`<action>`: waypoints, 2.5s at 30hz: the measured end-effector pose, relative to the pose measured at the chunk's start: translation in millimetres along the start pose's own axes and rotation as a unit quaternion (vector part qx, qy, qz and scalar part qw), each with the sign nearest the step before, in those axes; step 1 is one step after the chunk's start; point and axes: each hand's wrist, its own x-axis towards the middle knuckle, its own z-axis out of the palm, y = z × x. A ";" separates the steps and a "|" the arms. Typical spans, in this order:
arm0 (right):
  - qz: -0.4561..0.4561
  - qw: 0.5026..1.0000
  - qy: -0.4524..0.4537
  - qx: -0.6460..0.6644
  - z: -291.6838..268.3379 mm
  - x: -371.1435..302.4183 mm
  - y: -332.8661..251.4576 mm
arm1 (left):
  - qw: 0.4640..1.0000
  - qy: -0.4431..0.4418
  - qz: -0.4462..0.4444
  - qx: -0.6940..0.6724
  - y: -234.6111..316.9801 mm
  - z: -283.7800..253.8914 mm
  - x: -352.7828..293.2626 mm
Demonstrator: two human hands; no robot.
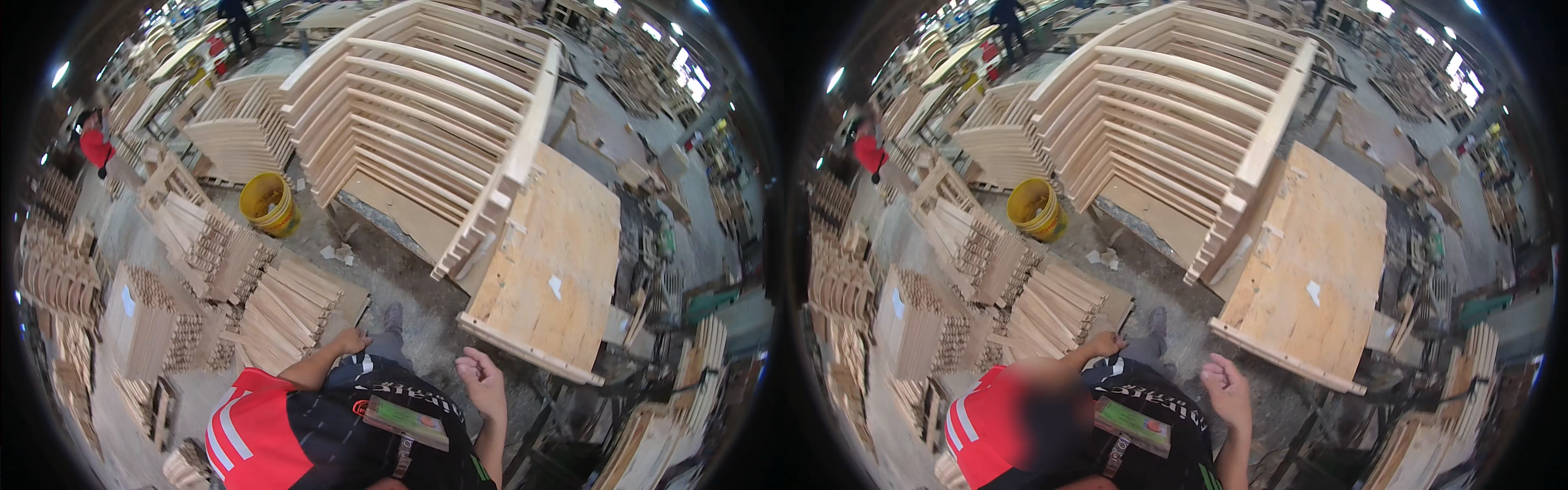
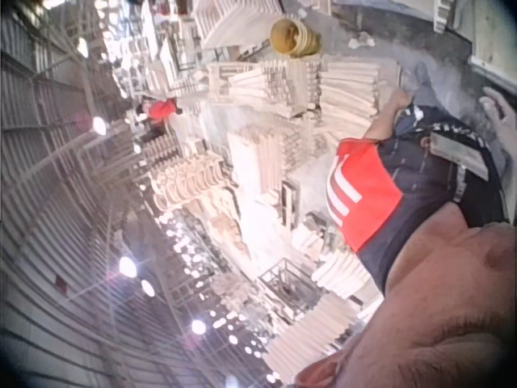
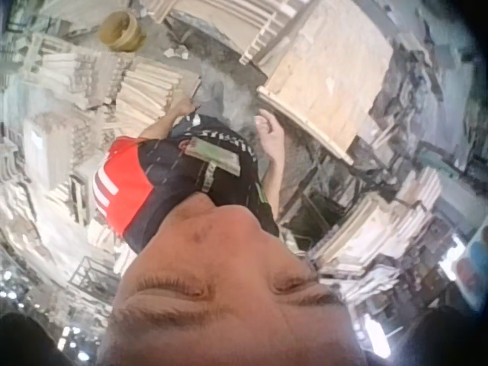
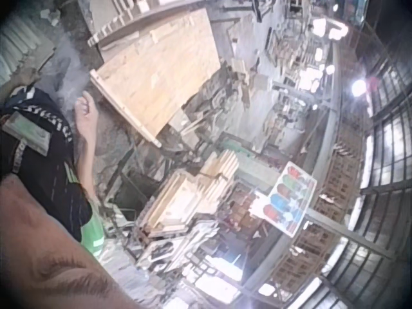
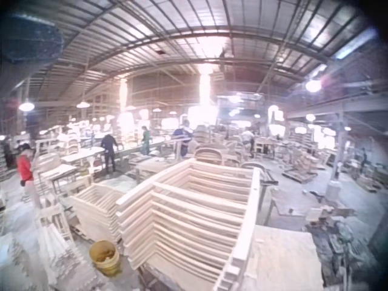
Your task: The person assembles wooden chair frames by inserting dowels into pre-drilled holes and securing them with a pneumatic nail gun. The person repeatedly picks up frames, aligns dowels, fastens joints, and stacks completed units in a workshop.
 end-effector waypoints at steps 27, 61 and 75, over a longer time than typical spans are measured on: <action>0.148 0.924 0.280 -0.215 57.0 -145.1 110.3 | 0.946 -0.156 0.245 0.142 173.9 44.5 84.3; 0.180 0.513 0.819 0.183 57.4 -478.6 250.9 | 0.662 -0.554 0.310 0.398 352.4 516.4 -219.8; 0.063 0.051 0.958 0.273 54.2 -519.2 249.4 | 0.365 -0.716 0.432 0.409 389.6 682.7 -326.7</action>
